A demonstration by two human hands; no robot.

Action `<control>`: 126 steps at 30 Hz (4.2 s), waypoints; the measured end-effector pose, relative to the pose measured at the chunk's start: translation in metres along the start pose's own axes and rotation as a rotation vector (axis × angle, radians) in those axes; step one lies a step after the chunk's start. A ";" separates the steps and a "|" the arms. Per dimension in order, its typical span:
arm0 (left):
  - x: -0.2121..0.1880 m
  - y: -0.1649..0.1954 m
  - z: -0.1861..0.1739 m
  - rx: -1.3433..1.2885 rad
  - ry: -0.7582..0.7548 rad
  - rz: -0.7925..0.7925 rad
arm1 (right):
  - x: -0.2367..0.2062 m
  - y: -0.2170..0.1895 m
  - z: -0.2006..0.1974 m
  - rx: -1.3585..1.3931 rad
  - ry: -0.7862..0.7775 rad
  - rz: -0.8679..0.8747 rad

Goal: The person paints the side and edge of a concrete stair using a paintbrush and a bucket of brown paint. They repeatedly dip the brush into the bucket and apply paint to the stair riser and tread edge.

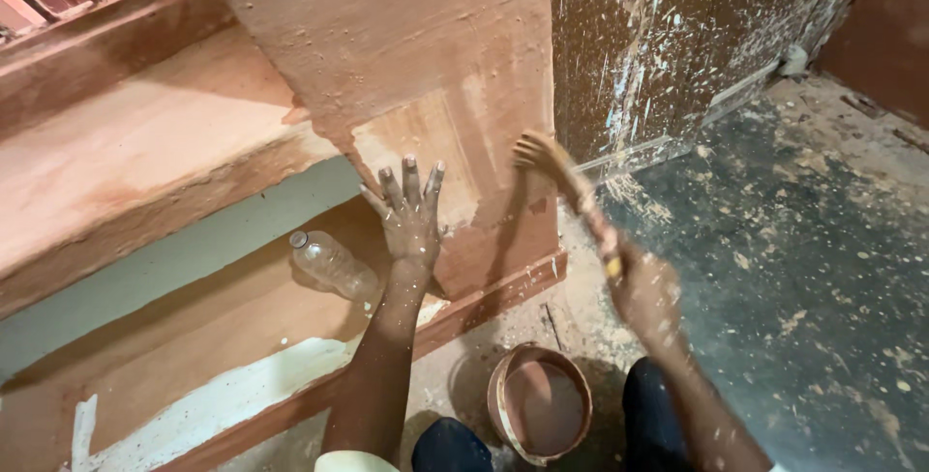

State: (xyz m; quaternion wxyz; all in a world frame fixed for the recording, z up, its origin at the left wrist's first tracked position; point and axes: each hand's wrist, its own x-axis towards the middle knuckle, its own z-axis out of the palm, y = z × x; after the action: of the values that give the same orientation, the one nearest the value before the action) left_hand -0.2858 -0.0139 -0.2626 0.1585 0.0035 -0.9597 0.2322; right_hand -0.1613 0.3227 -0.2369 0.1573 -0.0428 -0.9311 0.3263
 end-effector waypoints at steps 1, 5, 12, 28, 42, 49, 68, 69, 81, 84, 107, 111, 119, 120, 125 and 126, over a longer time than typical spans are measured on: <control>0.000 0.000 0.001 -0.023 -0.035 0.002 | 0.010 0.005 -0.003 -0.011 0.035 0.003; 0.002 -0.001 0.004 -0.021 0.093 0.007 | 0.039 0.014 -0.013 0.008 0.097 0.108; 0.001 0.001 0.011 0.018 0.091 -0.006 | 0.004 -0.018 -0.009 0.082 -0.099 0.038; 0.003 0.000 0.001 -0.075 0.065 0.006 | 0.054 -0.025 -0.040 0.026 -0.014 0.233; 0.003 -0.001 -0.002 -0.063 0.007 0.016 | 0.047 -0.026 -0.054 0.088 -0.093 0.319; 0.002 -0.001 -0.005 0.160 0.108 -0.016 | 0.056 -0.026 -0.048 0.136 -0.009 0.149; 0.000 -0.009 -0.018 -0.346 0.009 0.065 | 0.004 -0.049 -0.079 0.247 0.026 0.043; -0.002 -0.011 -0.022 -0.362 0.017 0.085 | -0.001 -0.054 -0.072 0.251 -0.008 0.029; -0.061 -0.067 -0.102 -0.758 0.497 0.171 | -0.036 -0.017 0.096 -0.078 -0.191 -0.293; -0.071 -0.070 -0.097 -0.948 0.578 -0.230 | -0.059 0.015 0.114 0.031 -0.323 -0.201; -0.027 -0.070 -0.101 -0.861 0.212 -0.588 | -0.039 -0.010 0.114 -0.128 -0.272 -0.155; -0.025 -0.070 -0.086 -0.821 0.283 -0.509 | -0.047 0.016 0.115 -0.067 -0.386 -0.152; -0.026 -0.070 -0.091 -0.767 0.207 -0.519 | 0.008 -0.115 -0.032 0.235 -0.071 -0.313; -0.025 -0.071 -0.092 -0.757 0.205 -0.508 | 0.005 -0.128 -0.051 0.323 0.074 -0.496; -0.015 -0.072 -0.095 -0.640 0.163 -0.473 | -0.003 -0.137 -0.062 0.286 0.020 -0.289; -0.014 -0.072 -0.095 -0.634 0.160 -0.464 | -0.002 -0.129 -0.044 0.278 0.007 -0.275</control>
State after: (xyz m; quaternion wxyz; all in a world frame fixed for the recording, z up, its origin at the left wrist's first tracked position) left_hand -0.2384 -0.0368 -0.1547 0.2741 0.1531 -0.9421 -0.1181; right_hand -0.1419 0.2474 -0.1245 0.2079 0.1059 -0.8736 0.4270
